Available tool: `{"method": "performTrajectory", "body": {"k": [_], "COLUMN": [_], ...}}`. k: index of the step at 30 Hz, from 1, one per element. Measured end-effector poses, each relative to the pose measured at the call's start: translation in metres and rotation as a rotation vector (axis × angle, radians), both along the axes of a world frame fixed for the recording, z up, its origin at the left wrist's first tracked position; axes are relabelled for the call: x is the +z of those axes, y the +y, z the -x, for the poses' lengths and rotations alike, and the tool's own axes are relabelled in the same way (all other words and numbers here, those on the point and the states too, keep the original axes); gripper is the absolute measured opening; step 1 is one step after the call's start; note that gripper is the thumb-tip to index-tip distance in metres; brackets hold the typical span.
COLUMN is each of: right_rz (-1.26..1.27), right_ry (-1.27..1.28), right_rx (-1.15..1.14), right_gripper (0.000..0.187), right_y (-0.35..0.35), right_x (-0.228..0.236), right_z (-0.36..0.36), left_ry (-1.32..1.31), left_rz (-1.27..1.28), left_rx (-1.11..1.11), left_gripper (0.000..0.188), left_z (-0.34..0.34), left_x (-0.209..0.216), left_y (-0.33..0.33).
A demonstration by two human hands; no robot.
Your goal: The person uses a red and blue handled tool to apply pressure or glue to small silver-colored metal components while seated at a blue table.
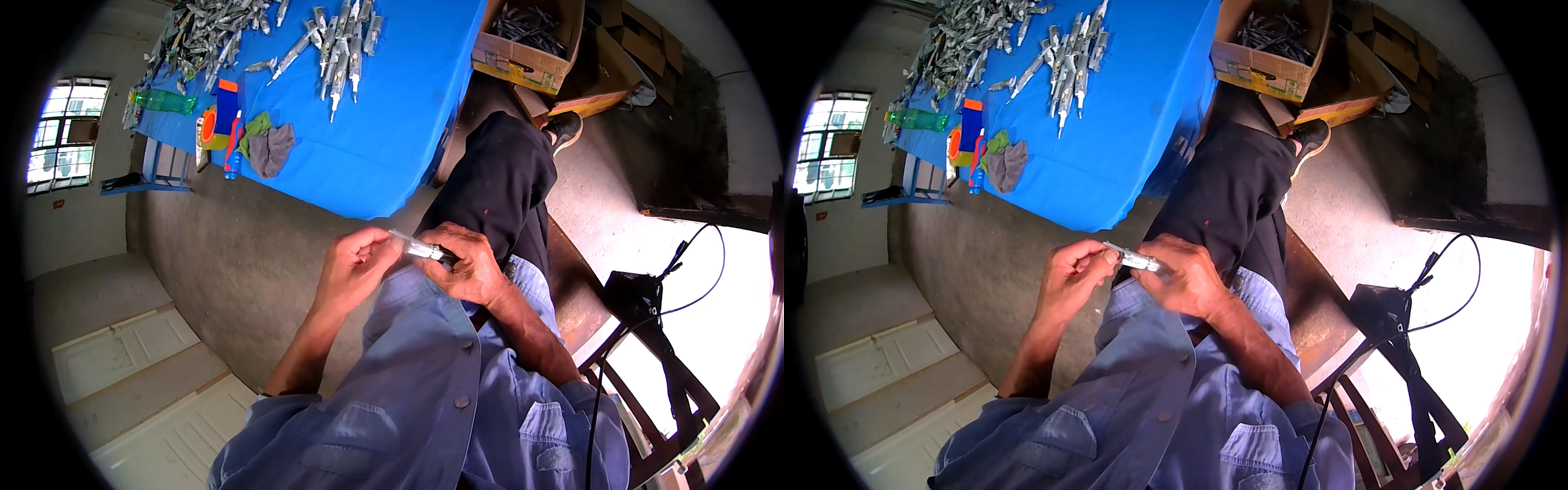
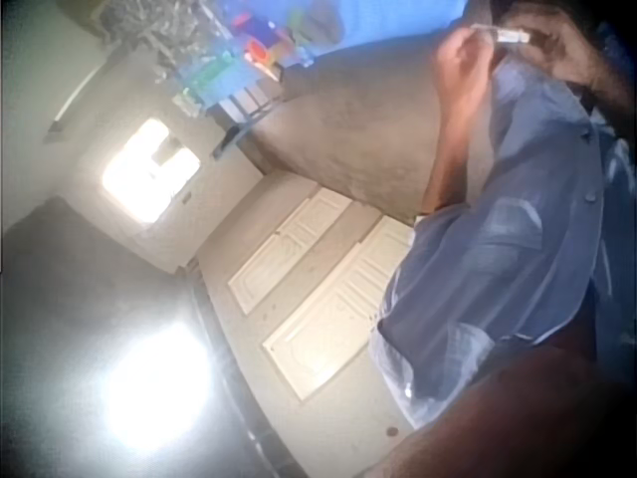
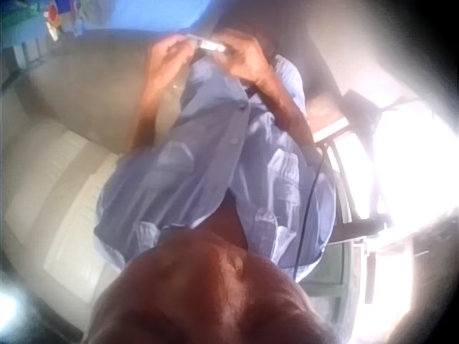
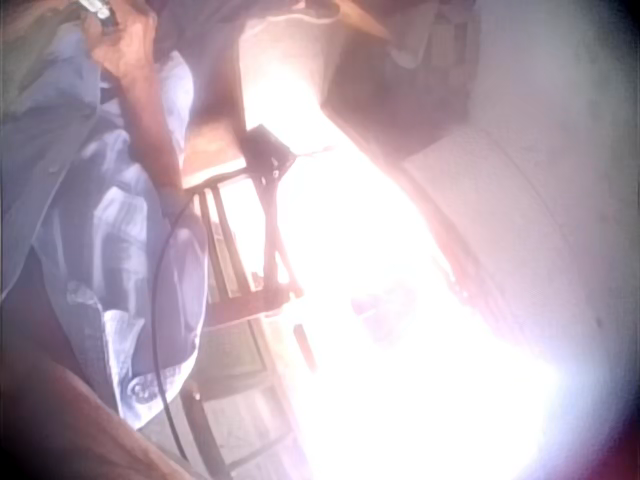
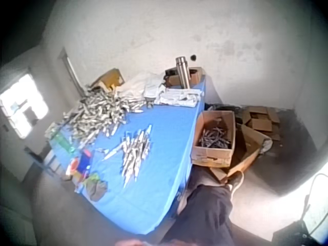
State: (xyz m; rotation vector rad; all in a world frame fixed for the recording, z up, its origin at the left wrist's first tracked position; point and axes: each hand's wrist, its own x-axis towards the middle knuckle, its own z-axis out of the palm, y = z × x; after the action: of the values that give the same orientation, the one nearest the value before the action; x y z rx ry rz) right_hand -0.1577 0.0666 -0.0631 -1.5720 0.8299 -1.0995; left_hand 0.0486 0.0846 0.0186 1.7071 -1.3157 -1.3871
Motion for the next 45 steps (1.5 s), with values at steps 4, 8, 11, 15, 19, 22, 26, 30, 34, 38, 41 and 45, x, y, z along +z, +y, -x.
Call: {"method": "performTrajectory", "body": {"k": [4,8,11,15,19,22,26,30,34,38,41,45], "right_rz": [-0.007,0.021,0.055,0.091,0.111,0.124,0.168,0.192,0.199,0.229,0.263,0.298], "right_ry": [0.012,0.026,0.072,0.115,0.156,0.168,0.228,0.192,0.197,0.225,0.255,0.262], "right_rx": [-0.005,-0.017,-0.052,-0.052,-0.071,-0.081,-0.087,-0.125,-0.135,-0.140,-0.134,-0.145], "right_gripper": [0.027,0.029,0.031,0.032,0.031,0.032,0.032,0.031,0.031,0.030,0.032,0.029], "right_y": [0.001,0.002,0.004,0.006,0.006,0.006,0.005,0.004,0.004,0.004,0.003,0.002], "right_x": [0.001,-0.004,-0.003,-0.007,-0.004,-0.003,0.004,0.003,0.003,0.003,0.007,0.007], "right_z": [0.001,-0.001,-0.003,-0.004,-0.004,-0.004,-0.002,-0.003,-0.003,-0.002,0.001,0.002], "left_ry": [-0.020,-0.018,-0.034,-0.084,-0.146,-0.065,-0.041,0.039,0.037,-0.041,-0.101,-0.149], "left_rz": [0.051,0.037,0.052,0.053,0.057,0.015,0.012,0.003,0.008,0.111,0.147,0.193], "left_rx": [-0.016,0.004,0.006,-0.004,0.011,0.060,0.028,0.032,0.021,0.000,0.008,0.001], "left_gripper": [0.012,0.011,0.010,0.009,0.009,0.010,0.011,0.009,0.006,0.007,0.005,0.005], "left_z": [0.005,0.005,0.005,0.001,0.008,0.013,0.007,-0.004,-0.008,0.004,0.011,0.014], "left_x": [0.006,0.004,0.000,-0.005,0.003,0.010,0.004,-0.011,-0.020,-0.007,-0.007,-0.007], "left_y": [0.001,0.001,0.002,0.004,0.003,0.002,0.003,0.006,0.008,0.005,0.007,0.008]}}
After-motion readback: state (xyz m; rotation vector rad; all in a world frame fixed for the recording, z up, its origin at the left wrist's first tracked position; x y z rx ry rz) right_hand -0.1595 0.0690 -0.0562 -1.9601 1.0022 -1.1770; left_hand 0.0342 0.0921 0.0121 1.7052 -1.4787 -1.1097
